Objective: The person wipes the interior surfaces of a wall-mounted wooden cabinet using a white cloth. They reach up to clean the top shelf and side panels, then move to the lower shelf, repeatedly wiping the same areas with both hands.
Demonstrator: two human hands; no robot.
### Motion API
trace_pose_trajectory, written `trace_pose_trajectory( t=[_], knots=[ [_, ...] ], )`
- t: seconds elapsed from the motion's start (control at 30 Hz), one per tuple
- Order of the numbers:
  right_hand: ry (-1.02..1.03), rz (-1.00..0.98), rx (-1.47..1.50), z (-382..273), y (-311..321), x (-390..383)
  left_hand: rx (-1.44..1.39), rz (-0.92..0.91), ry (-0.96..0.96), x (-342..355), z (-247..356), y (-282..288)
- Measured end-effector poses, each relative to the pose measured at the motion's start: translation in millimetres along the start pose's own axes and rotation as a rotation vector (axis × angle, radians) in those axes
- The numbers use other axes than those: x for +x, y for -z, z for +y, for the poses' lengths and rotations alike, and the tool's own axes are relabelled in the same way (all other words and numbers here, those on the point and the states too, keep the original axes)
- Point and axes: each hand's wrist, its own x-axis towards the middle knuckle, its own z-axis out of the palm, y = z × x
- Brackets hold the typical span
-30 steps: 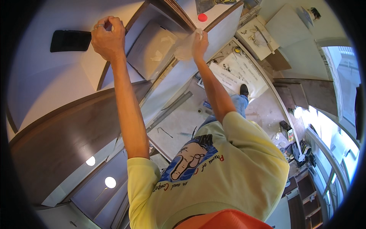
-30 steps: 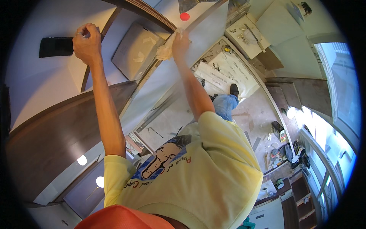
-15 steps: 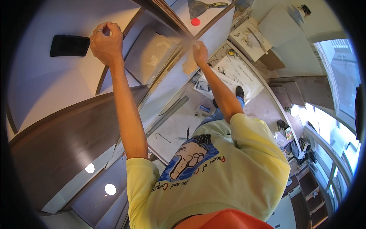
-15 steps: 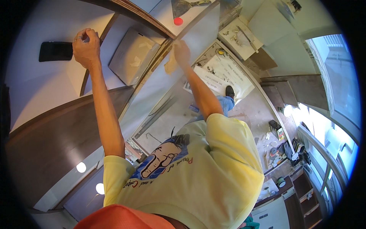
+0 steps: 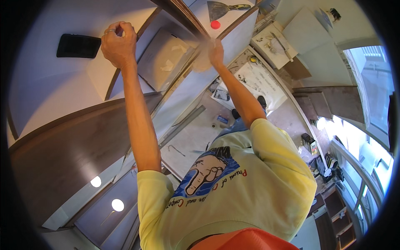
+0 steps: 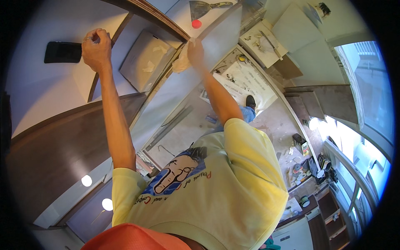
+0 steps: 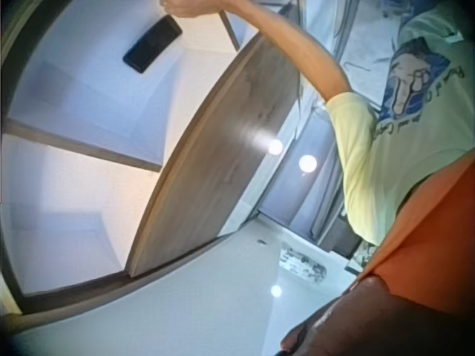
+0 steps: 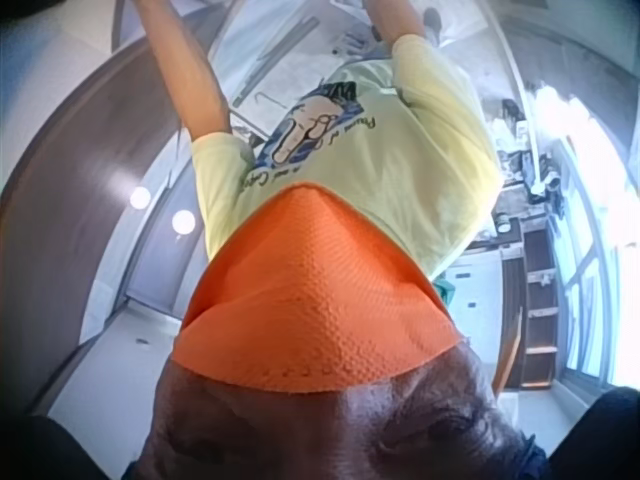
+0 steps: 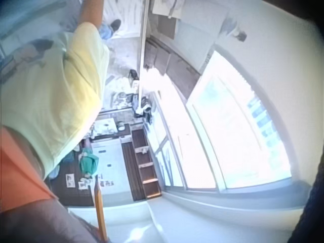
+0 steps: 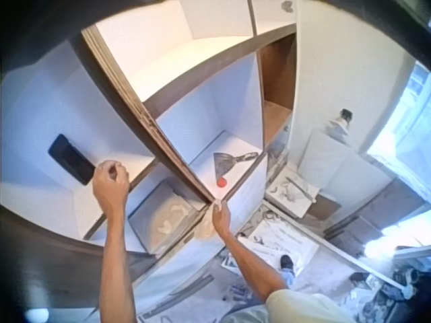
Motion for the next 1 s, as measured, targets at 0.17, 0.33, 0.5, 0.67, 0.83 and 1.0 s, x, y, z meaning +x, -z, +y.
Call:
trace_pose_trajectory(
  t=[0.17,0.33,0.5,0.67,0.83,1.0],
  knots=[
    [0.323,0.016,-0.400,9.0,-21.8,-24.7,-0.046,0.015,-0.050,2.0,-3.3,-3.9],
    [-0.325,0.006,-0.027,-8.2,-9.6,-7.6,-0.010,-0.034,-0.030,-0.1,-8.1,-1.0],
    [-0.137,-0.408,-0.480,-31.9,27.3,10.5,-0.002,-0.065,0.020,-0.3,-6.3,-1.6],
    [-0.224,-0.196,-0.161,-37.6,20.9,3.5,0.000,-0.027,-0.021,1.1,-3.9,1.7],
    [-0.147,-0.266,-0.341,-36.7,4.9,-10.3,0.001,-0.023,-0.013,1.5,-4.8,-0.5],
    [-0.199,0.121,0.055,-40.8,-5.0,-7.5,-0.004,0.077,-0.086,1.3,-5.7,-4.8]
  ],
)
